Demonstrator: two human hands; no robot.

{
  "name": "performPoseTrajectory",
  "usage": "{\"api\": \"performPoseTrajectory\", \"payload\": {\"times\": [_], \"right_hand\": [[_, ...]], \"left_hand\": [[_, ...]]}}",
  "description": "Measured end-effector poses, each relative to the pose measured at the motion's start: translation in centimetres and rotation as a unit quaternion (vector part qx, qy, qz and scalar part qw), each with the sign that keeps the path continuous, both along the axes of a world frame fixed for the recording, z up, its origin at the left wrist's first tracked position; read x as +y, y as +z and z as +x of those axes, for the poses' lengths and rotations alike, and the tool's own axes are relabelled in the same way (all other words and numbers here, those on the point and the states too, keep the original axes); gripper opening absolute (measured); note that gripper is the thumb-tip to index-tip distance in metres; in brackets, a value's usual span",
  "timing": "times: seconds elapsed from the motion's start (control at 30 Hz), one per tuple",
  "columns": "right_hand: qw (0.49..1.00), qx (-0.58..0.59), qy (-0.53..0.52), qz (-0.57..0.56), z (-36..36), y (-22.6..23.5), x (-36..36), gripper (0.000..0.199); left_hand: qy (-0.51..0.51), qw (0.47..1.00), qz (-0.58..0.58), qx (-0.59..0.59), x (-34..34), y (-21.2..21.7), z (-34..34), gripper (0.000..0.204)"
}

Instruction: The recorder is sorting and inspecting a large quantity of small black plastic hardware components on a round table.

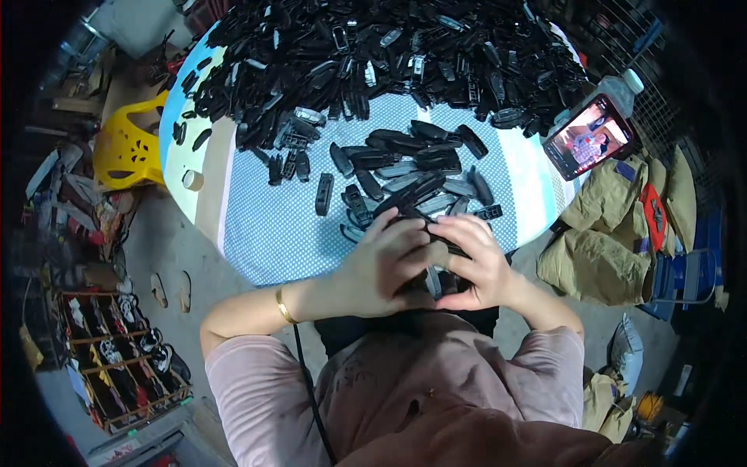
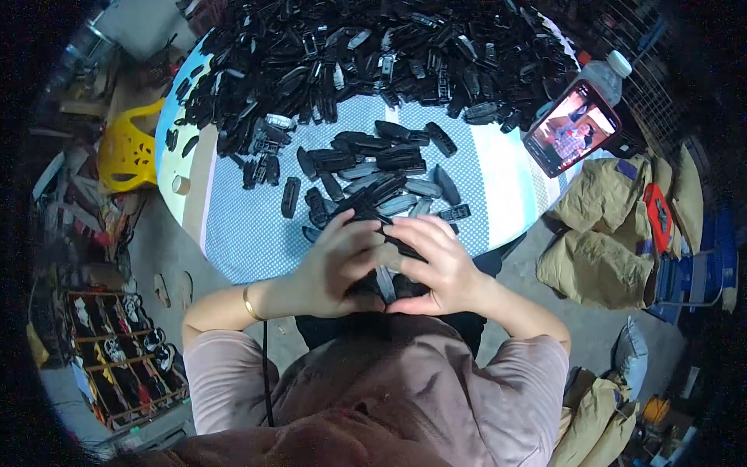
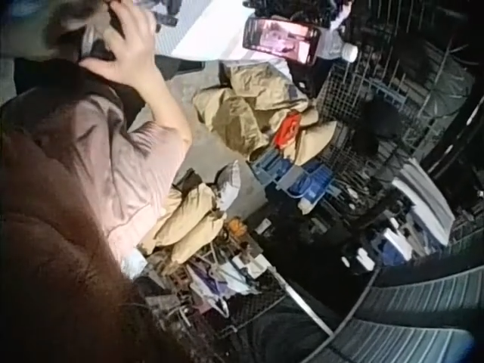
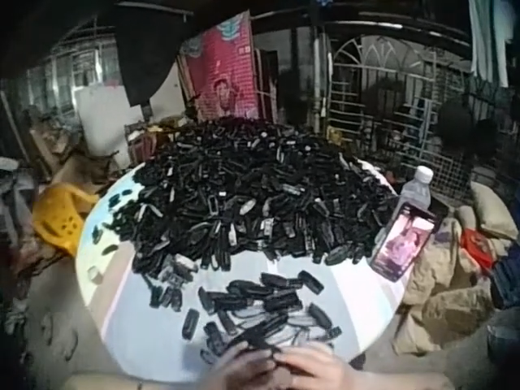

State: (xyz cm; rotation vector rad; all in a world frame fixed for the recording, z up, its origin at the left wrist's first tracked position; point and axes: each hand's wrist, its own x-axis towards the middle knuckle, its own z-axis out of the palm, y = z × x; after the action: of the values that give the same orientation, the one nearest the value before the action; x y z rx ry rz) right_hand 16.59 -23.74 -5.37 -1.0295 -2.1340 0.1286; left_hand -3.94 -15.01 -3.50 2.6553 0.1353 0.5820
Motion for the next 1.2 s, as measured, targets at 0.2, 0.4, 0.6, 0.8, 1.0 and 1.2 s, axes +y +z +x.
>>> {"api": "performPoseTrajectory", "payload": {"times": [0.2,0.4,0.6,0.8,1.0,1.2], "right_hand": [[0.998,0.003,0.035,-0.043,-0.4,-0.6,-2.6,0.049],[0.995,0.06,0.07,-0.033,2.6,1.3,-2.3,0.051],[0.98,0.085,-0.151,-0.096,6.5,2.6,6.8,0.05],[0.98,0.07,-0.033,-0.182,5.3,0.9,9.7,0.055],[0.988,0.08,0.001,-0.134,4.1,1.4,3.7,0.027],[0.781,0.565,-0.128,-0.236,3.5,-1.4,1.5,0.035]], "left_hand": [[-0.051,0.994,-0.042,-0.083,-2.3,-2.4,-0.7,0.072],[-0.058,0.989,0.119,-0.072,-0.7,0.5,-1.9,0.057],[0.194,0.979,0.005,-0.065,7.3,0.8,-1.3,0.045],[0.16,0.987,-0.009,0.019,6.8,0.5,0.0,0.05],[0.098,0.995,-0.013,-0.009,2.7,0.0,-2.4,0.044],[0.11,0.99,0.001,-0.093,4.1,1.0,-1.2,0.041]]}}
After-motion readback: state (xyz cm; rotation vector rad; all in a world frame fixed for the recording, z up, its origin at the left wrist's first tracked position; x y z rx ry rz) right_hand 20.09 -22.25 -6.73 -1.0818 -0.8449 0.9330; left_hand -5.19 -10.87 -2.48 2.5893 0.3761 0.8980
